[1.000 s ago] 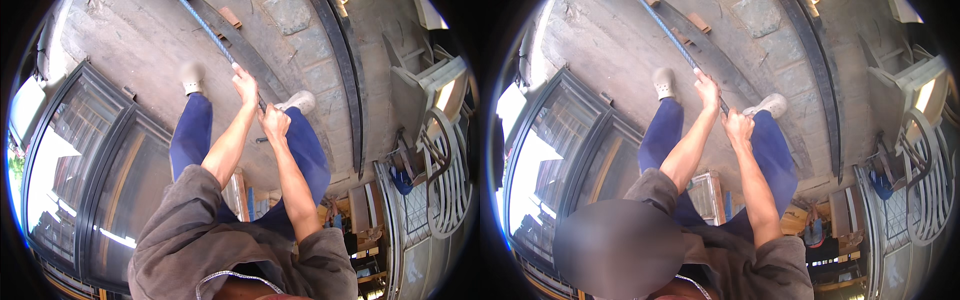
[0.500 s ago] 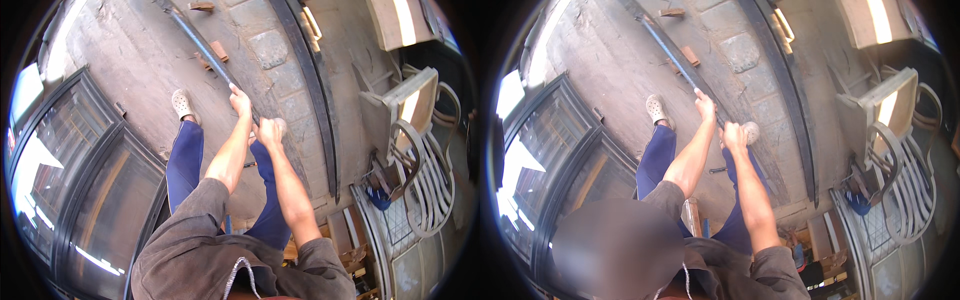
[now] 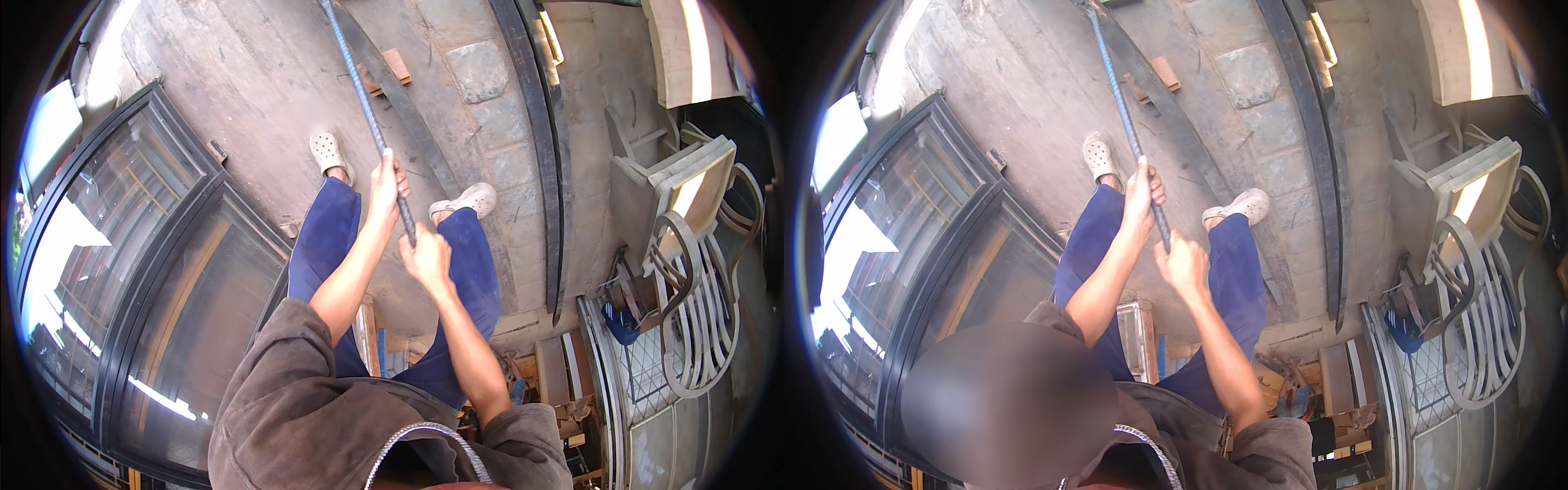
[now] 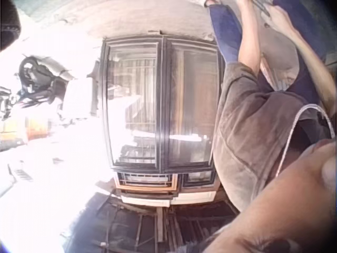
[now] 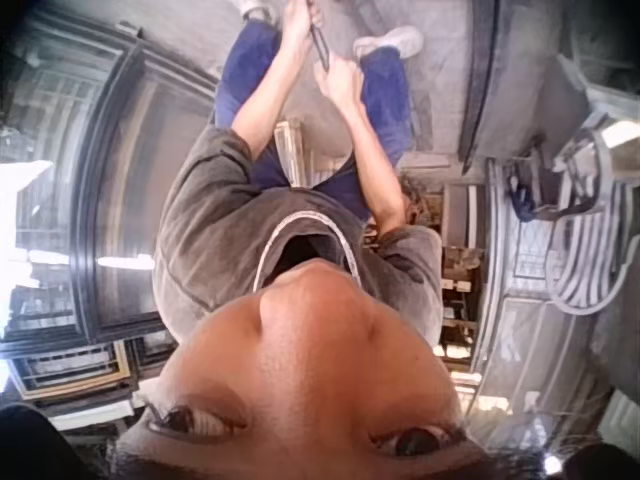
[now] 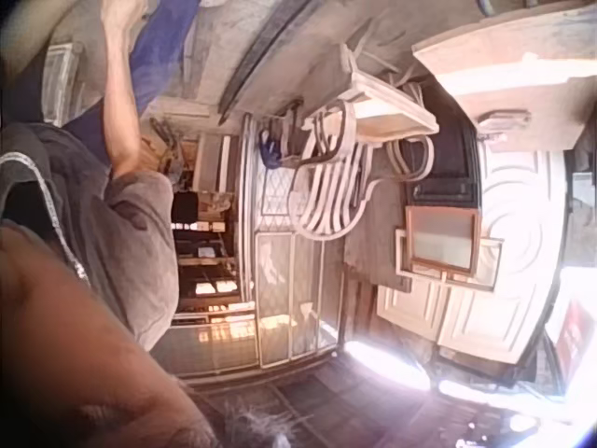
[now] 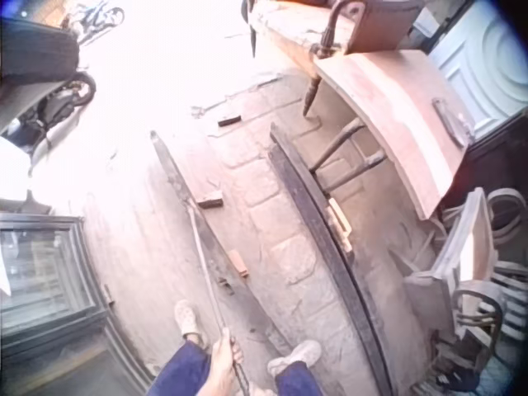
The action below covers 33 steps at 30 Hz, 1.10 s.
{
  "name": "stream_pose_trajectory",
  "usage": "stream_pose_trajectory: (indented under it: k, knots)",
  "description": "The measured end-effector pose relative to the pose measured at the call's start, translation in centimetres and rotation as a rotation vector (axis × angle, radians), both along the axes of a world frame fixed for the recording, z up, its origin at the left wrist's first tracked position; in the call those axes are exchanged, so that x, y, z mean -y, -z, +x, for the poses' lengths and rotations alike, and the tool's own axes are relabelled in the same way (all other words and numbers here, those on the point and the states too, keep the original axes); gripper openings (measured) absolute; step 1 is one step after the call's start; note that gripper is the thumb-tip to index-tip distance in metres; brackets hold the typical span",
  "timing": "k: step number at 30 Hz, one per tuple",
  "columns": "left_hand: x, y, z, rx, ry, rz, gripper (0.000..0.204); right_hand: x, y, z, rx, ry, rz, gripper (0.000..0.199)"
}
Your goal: The person bends a long metal rod by hand, using their legs and body weight to apply force. They repeatedly reposition the rod and adjust their stance to achieve the desired curvature.
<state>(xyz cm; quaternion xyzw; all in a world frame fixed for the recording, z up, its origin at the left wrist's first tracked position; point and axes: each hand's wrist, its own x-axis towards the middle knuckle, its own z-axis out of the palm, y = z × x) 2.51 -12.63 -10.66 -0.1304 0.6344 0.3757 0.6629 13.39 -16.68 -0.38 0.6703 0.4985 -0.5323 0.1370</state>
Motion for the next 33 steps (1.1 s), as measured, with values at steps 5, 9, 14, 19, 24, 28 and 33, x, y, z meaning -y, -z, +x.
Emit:
stream_pose_trajectory:
  k: [5,9,14,19,24,28,33]
  knots:
    - [0.4,-3.6,-5.9,0.119,-0.062,-0.082,0.033,-0.9,-4.4,-6.1,-0.056,0.126,-0.106,0.026]
    - [0.0,-4.9,-9.1,0.268,-0.098,-0.094,0.028,0.3,-3.9,-9.2,-0.249,0.452,-0.219,0.024]
    - [-1.3,-8.8,-14.4,0.309,-0.101,-0.097,0.026,-4.2,-4.7,-11.8,-0.368,0.878,-0.372,0.045]
    - [-1.8,-14.0,-18.9,0.279,0.040,-0.078,0.019,-9.1,-0.2,-16.7,-0.483,1.030,-0.371,0.056]
    - [1.7,-19.3,-19.7,0.328,0.003,-0.182,0.016,-10.5,3.2,-25.3,-0.205,0.754,-0.446,0.035]
    - [6.9,-20.7,-20.6,0.394,-0.073,-0.206,0.017,-6.1,1.6,-28.2,0.064,0.468,-0.269,0.032]
    - [7.8,-24.1,-19.3,0.492,-0.193,-0.252,0.030,-6.2,0.2,-27.9,0.075,-0.015,0.013,0.044]
